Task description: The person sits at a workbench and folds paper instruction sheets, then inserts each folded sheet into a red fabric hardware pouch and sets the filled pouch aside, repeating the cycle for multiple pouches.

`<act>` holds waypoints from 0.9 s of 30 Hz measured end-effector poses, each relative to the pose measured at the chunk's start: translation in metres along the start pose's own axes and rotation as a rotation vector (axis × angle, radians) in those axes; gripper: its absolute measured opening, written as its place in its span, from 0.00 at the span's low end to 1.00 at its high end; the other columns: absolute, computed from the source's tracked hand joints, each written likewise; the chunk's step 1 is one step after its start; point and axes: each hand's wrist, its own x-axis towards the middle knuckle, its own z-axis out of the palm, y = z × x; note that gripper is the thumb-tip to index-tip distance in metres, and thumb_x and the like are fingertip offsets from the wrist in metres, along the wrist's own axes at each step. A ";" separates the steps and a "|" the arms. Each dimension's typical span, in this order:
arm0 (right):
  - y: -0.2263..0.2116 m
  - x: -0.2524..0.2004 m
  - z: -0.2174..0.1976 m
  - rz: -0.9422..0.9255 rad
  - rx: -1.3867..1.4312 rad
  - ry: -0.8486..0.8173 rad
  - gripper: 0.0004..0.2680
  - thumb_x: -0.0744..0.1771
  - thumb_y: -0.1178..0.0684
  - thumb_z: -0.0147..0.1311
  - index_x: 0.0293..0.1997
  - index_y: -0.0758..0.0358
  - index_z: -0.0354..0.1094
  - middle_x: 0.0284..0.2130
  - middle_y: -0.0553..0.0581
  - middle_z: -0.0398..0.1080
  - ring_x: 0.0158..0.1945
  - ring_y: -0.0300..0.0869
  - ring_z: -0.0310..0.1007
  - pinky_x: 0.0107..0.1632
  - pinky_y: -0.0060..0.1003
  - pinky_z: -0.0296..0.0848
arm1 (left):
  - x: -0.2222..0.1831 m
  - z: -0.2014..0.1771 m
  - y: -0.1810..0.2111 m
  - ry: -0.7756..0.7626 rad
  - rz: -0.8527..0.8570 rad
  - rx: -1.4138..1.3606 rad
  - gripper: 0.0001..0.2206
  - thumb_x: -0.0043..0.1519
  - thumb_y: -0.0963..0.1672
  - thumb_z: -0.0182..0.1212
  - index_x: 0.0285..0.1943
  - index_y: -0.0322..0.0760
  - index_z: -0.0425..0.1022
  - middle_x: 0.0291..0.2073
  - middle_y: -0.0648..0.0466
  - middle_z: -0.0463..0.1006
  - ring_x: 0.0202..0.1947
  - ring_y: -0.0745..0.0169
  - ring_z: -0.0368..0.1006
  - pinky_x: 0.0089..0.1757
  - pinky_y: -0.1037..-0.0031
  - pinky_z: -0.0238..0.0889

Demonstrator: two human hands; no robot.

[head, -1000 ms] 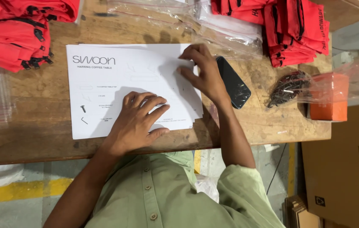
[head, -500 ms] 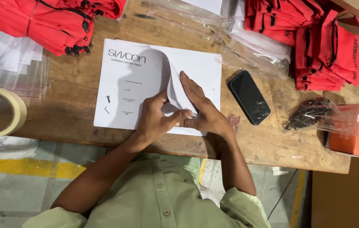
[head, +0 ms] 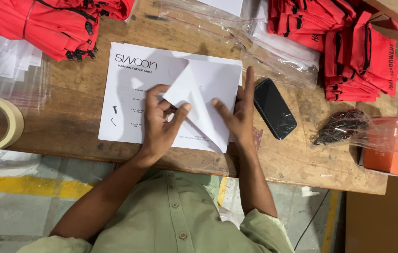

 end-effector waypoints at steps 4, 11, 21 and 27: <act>0.002 -0.002 -0.002 -0.133 -0.341 0.276 0.35 0.65 0.64 0.61 0.79 0.56 0.38 0.51 0.74 0.70 0.54 0.56 0.71 0.55 0.46 0.73 | -0.004 -0.005 -0.020 0.114 0.090 -0.176 0.17 0.73 0.42 0.60 0.64 0.39 0.57 0.36 0.54 0.76 0.31 0.76 0.69 0.30 0.84 0.61; -0.073 -0.055 -0.013 -0.335 0.226 0.061 0.24 0.69 0.62 0.58 0.76 0.69 0.54 0.45 0.66 0.77 0.50 0.50 0.78 0.55 0.41 0.77 | -0.003 -0.005 -0.004 0.130 0.001 0.096 0.07 0.73 0.41 0.57 0.56 0.34 0.75 0.35 0.61 0.72 0.26 0.79 0.55 0.30 0.85 0.52; -0.102 0.054 -0.030 -0.668 -0.500 0.104 0.18 0.75 0.63 0.58 0.74 0.57 0.57 0.52 0.55 0.79 0.55 0.41 0.81 0.60 0.36 0.77 | 0.000 -0.005 0.009 0.069 -0.102 0.125 0.11 0.69 0.44 0.59 0.56 0.33 0.77 0.40 0.57 0.76 0.21 0.82 0.57 0.25 0.85 0.53; 0.004 0.235 -0.042 -0.759 -1.040 -0.040 0.27 0.62 0.60 0.69 0.67 0.69 0.61 0.53 0.69 0.73 0.56 0.58 0.73 0.57 0.47 0.73 | 0.000 -0.007 0.007 0.067 -0.018 0.124 0.12 0.69 0.44 0.60 0.58 0.32 0.77 0.43 0.56 0.77 0.23 0.82 0.55 0.26 0.85 0.52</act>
